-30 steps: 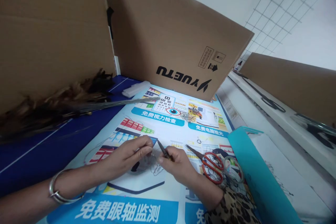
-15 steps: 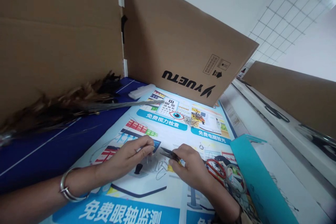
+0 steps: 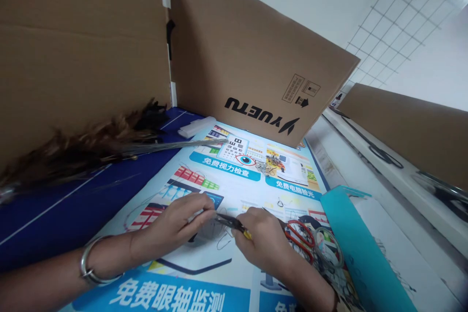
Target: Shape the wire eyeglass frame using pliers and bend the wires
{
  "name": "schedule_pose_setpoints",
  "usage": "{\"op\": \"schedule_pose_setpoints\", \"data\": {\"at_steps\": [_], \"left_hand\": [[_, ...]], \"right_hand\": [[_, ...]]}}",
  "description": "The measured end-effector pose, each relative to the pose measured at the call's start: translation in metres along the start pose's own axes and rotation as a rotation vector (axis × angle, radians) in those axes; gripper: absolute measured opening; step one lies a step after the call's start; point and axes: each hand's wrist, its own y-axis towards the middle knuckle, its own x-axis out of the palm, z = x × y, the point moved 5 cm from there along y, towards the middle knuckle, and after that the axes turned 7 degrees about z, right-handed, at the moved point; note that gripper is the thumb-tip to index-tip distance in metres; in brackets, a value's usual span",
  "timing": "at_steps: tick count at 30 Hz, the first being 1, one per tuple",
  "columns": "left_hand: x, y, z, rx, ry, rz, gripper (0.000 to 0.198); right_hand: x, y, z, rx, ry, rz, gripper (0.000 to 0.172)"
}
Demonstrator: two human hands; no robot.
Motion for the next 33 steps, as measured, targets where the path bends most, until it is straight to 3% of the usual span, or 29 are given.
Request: {"op": "schedule_pose_setpoints", "data": {"at_steps": [10,20,33], "left_hand": [[0.004,-0.002,0.001,0.147,0.057,-0.029,0.016],[0.005,-0.001,0.003,0.175,0.084,-0.076,0.016],[0.004,-0.001,0.011,0.286,0.083,-0.052,0.015]], "right_hand": [[-0.001,0.0,-0.004,-0.02,-0.079,-0.035,0.017],[-0.001,0.0,-0.004,-0.025,-0.11,-0.08,0.018],[0.002,-0.001,-0.003,-0.06,-0.098,-0.091,0.02]]}}
